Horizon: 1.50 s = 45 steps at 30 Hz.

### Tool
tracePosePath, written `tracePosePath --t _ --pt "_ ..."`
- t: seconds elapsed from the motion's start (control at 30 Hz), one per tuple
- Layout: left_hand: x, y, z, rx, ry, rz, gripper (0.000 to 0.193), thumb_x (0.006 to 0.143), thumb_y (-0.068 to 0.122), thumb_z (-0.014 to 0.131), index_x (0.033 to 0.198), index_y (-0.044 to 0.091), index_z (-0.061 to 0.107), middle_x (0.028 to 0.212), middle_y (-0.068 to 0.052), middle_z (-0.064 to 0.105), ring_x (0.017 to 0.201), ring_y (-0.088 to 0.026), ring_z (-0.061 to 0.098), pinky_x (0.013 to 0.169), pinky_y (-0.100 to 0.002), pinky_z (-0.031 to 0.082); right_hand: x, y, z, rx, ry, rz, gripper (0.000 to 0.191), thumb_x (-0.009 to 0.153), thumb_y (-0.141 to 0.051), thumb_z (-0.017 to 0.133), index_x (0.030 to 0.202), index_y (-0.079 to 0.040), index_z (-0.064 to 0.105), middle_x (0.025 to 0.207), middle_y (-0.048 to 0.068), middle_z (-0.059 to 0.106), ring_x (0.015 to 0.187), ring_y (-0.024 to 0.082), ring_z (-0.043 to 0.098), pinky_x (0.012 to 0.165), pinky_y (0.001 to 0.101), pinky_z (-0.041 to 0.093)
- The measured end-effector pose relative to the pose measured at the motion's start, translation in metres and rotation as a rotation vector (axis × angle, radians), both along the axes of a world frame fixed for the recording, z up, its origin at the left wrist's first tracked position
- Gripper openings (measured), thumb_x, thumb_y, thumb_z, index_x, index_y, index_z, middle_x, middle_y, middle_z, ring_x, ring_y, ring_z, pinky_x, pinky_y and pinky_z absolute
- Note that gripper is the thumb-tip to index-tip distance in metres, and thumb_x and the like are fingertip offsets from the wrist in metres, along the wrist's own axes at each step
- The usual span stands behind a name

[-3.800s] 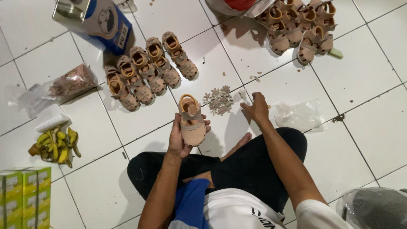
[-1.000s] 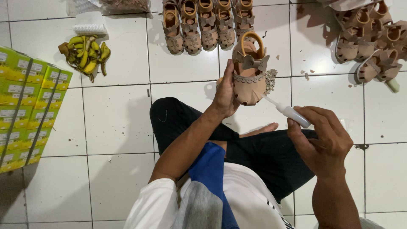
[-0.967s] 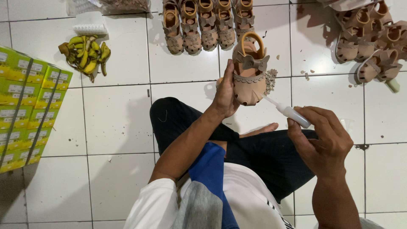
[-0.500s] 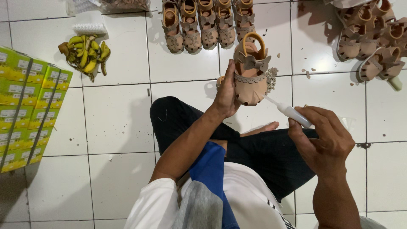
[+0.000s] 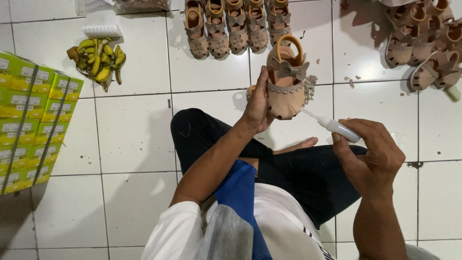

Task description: The person sits on the floor decorating children's sandals, applying glue from a small squeeze bottle onto the shoe upper and pressing decorative flower appliqués onto the glued spots. They finish one pair, set it aside with other completed sandals, and pick up the next shoe to repeat the process.

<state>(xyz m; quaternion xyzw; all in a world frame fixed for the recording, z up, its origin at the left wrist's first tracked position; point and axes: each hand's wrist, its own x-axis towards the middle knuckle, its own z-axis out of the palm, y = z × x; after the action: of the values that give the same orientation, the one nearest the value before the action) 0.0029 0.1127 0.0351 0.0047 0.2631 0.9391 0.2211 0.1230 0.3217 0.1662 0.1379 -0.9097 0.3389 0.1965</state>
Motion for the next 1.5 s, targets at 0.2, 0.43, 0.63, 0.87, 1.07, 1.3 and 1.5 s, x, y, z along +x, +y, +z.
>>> tracePosePath --t 0.2,0.43,0.63,0.87,1.07,1.3,1.5 --pt "-0.002 0.001 -0.001 -0.006 -0.013 -0.013 0.064 0.112 0.056 0.029 0.156 0.010 0.036 0.143 -0.011 0.056 0.126 -0.018 0.060 0.105 -0.037 0.057 0.000 0.000 -0.003 0.022 0.004 -0.027 0.021 0.102 -0.007 0.084 0.117 -0.001 0.071 0.112 0.016 0.075 0.101 0.021 0.076 0.080 0.0256 0.063" --pt "-0.005 0.003 0.000 0.004 -0.010 -0.022 0.064 0.113 0.055 0.029 0.156 0.009 0.036 0.145 -0.012 0.055 0.129 -0.019 0.060 0.108 -0.038 0.056 -0.005 0.000 -0.003 0.009 0.047 -0.002 0.021 0.104 -0.007 0.085 0.118 0.000 0.071 0.113 0.016 0.075 0.103 0.022 0.077 0.081 0.0259 0.064" --pt "-0.007 0.003 0.001 -0.030 -0.028 -0.002 0.063 0.112 0.054 0.029 0.156 0.010 0.034 0.146 -0.011 0.053 0.131 -0.019 0.058 0.109 -0.038 0.056 -0.002 -0.001 0.001 -0.018 -0.021 -0.054 0.020 0.101 -0.007 0.085 0.116 -0.002 0.072 0.109 0.016 0.075 0.097 0.020 0.076 0.077 0.0260 0.062" --pt "-0.008 0.004 0.000 -0.029 -0.045 -0.011 0.064 0.112 0.054 0.029 0.157 0.010 0.033 0.147 -0.011 0.053 0.131 -0.019 0.057 0.109 -0.038 0.054 -0.007 0.000 -0.002 0.031 0.024 -0.054 0.023 0.100 -0.007 0.084 0.117 -0.001 0.072 0.112 0.018 0.075 0.102 0.024 0.077 0.073 0.0262 0.063" --pt "-0.008 0.004 0.000 -0.005 -0.020 -0.026 0.066 0.113 0.056 0.030 0.157 0.008 0.035 0.146 -0.013 0.054 0.130 -0.020 0.059 0.109 -0.039 0.054 -0.004 0.001 -0.007 0.016 -0.001 -0.055 0.023 0.099 -0.007 0.084 0.118 -0.003 0.072 0.108 0.015 0.076 0.099 0.022 0.077 0.078 0.0270 0.063" --pt "-0.011 0.005 0.000 -0.046 -0.056 -0.018 0.062 0.111 0.055 0.030 0.154 0.010 0.037 0.143 -0.011 0.056 0.128 -0.020 0.060 0.105 -0.039 0.057 -0.008 -0.002 -0.004 -0.041 -0.006 -0.067 0.022 0.098 -0.004 0.083 0.116 -0.001 0.072 0.111 0.015 0.075 0.097 0.021 0.076 0.079 0.0264 0.062" --pt "-0.015 0.001 0.000 -0.016 -0.015 -0.023 0.067 0.111 0.058 0.032 0.151 0.005 0.043 0.136 -0.016 0.061 0.117 -0.022 0.068 0.095 -0.036 0.064 -0.022 0.024 -0.033 -0.668 -0.102 -0.139 0.019 0.102 -0.001 0.075 0.120 0.002 0.070 0.112 0.011 0.066 0.096 0.015 0.068 0.081 0.0265 0.062"
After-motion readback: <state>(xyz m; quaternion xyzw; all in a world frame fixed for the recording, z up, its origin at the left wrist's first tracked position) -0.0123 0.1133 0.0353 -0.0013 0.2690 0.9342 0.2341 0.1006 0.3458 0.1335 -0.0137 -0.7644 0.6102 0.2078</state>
